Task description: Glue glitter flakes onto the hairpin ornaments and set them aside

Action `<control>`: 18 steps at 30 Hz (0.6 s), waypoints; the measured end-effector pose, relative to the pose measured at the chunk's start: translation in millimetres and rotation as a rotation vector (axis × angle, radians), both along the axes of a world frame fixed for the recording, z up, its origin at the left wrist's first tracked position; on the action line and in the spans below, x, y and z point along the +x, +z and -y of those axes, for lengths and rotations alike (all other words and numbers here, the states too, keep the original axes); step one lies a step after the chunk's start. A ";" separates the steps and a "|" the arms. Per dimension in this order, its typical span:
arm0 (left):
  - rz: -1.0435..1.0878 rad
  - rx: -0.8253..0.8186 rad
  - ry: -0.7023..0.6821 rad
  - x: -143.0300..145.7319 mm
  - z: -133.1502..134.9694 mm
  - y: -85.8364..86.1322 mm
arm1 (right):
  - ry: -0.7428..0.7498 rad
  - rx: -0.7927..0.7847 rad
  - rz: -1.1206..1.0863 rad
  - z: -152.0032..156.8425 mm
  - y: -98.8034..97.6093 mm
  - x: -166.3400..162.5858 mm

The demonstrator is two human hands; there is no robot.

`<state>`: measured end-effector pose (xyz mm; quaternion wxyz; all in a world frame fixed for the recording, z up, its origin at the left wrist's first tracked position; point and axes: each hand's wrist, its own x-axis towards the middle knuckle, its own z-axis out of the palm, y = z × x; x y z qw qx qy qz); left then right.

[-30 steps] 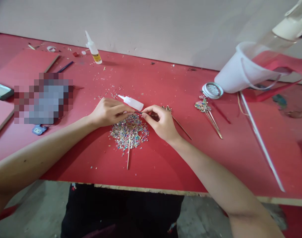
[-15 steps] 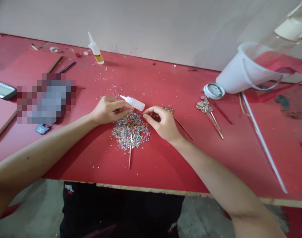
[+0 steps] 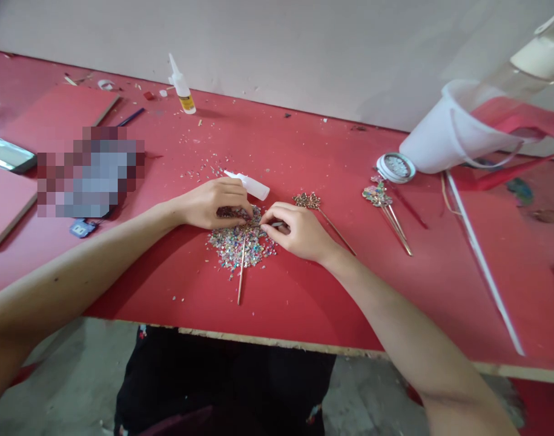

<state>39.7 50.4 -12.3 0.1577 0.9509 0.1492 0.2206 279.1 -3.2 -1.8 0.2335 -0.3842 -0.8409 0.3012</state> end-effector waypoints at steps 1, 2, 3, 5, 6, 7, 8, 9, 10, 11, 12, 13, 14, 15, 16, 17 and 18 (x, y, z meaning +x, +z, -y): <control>0.000 -0.005 -0.004 0.1 -0.1 -0.3 | 0.003 0.009 0.007 0.2 -0.8 -0.1; 0.000 -0.009 -0.005 0.1 -0.1 -0.5 | 0.007 0.015 0.011 0.3 -1.4 0.0; -0.001 -0.013 -0.004 0.1 0.0 -0.6 | 0.010 0.019 0.011 0.3 -2.0 0.1; -0.008 -0.016 -0.001 0.2 0.3 -0.4 | 0.018 0.022 0.005 0.3 -3.0 0.5; -0.014 -0.017 -0.001 0.2 0.5 -0.1 | 0.021 0.023 0.002 0.3 -3.4 0.7; -0.019 -0.018 -0.002 0.2 0.7 0.1 | 0.023 0.023 -0.002 0.4 -3.8 0.8; -0.023 -0.021 -0.004 0.2 0.8 0.3 | 0.023 0.024 -0.004 0.5 -4.3 0.9; -0.025 -0.024 -0.005 0.2 0.9 0.5 | 0.021 0.026 -0.007 0.6 -4.7 0.9; -0.025 -0.028 -0.007 0.1 0.9 0.6 | 0.018 0.028 -0.009 0.8 -5.1 1.0; -0.025 -0.032 -0.009 0.1 0.9 0.6 | 0.015 0.030 -0.012 0.8 -5.5 0.9; -0.024 -0.033 -0.012 0.1 1.0 0.6 | 0.013 0.031 -0.015 0.8 -5.7 0.9; -0.022 -0.033 -0.015 0.1 1.0 0.5 | 0.012 0.033 -0.017 0.8 -5.8 1.0; -0.019 -0.032 -0.017 0.1 1.0 0.3 | 0.011 0.032 -0.017 0.7 -5.7 1.0; -0.016 -0.031 -0.020 0.2 1.0 0.2 | 0.012 0.030 -0.016 0.5 -5.5 1.1; -0.014 -0.031 -0.021 0.2 1.1 0.2 | 0.014 0.024 -0.015 0.4 -5.1 1.1; -0.014 -0.031 -0.020 0.4 1.2 0.2 | 0.017 0.018 -0.012 0.2 -4.7 1.2; -0.014 -0.033 -0.020 0.5 1.3 0.2 | 0.018 0.013 -0.010 0.1 -4.3 1.2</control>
